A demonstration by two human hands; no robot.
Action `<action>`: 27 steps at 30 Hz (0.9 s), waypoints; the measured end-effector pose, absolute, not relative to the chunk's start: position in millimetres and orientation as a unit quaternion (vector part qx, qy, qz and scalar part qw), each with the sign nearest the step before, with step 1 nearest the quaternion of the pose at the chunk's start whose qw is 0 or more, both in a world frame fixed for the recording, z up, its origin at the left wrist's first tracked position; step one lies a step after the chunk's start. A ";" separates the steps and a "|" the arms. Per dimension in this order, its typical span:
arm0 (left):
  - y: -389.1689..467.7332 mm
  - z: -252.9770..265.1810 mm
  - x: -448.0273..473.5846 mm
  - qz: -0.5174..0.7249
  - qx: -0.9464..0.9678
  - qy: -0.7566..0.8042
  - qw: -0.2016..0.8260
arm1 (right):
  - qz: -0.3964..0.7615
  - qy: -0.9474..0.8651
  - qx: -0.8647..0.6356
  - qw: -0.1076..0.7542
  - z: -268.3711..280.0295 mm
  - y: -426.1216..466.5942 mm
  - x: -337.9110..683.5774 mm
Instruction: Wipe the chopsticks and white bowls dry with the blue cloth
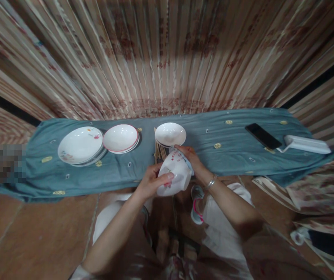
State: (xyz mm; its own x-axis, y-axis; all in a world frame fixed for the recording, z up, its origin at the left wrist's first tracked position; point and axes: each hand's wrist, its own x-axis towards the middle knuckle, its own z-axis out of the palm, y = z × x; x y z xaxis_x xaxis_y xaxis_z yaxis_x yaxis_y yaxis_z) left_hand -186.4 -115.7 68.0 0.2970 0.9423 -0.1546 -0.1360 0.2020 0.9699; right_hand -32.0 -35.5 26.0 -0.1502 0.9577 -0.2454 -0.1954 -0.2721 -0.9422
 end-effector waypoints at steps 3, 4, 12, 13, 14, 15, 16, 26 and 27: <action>-112.9 65.2 -187.5 0.420 0.462 0.412 0.663 | 0.622 -0.455 -0.459 0.441 33.7 -38.8 -32.2; -111.8 65.0 -187.2 0.420 0.458 0.416 0.663 | 0.607 -0.477 -0.454 0.444 35.0 -39.9 -32.3; -107.1 55.8 -181.9 0.395 0.481 0.471 0.625 | 0.512 -0.611 -0.426 0.427 36.3 -49.5 -32.2; -106.9 53.6 -181.6 0.393 0.485 0.473 0.622 | 0.497 -0.627 -0.425 0.424 36.3 -50.5 -31.3; -106.8 51.8 -181.3 0.392 0.489 0.474 0.618 | 0.480 -0.644 -0.423 0.420 36.4 -51.5 -30.5; -106.6 50.6 -181.0 0.393 0.494 0.474 0.615 | 0.461 -0.661 -0.422 0.416 36.6 -52.7 -29.9; -106.3 50.0 -180.5 0.395 0.498 0.472 0.610 | 0.443 -0.678 -0.418 0.412 37.0 -54.1 -29.6; -110.0 61.9 -177.2 0.423 0.495 0.473 0.593 | 0.494 -0.634 -0.414 0.428 34.8 -52.0 -32.6; -111.0 62.9 -178.3 0.426 0.489 0.477 0.594 | 0.523 -0.593 -0.426 0.440 32.3 -49.0 -32.8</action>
State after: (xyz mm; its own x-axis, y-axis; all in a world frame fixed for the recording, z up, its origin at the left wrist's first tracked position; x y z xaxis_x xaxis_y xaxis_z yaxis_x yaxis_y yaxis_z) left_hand -178.3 -111.0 62.9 0.1827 0.9716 -0.1502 -0.0400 0.1600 0.9863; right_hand -32.8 -49.0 32.3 -0.2506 0.9651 0.0757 0.0450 0.0897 -0.9950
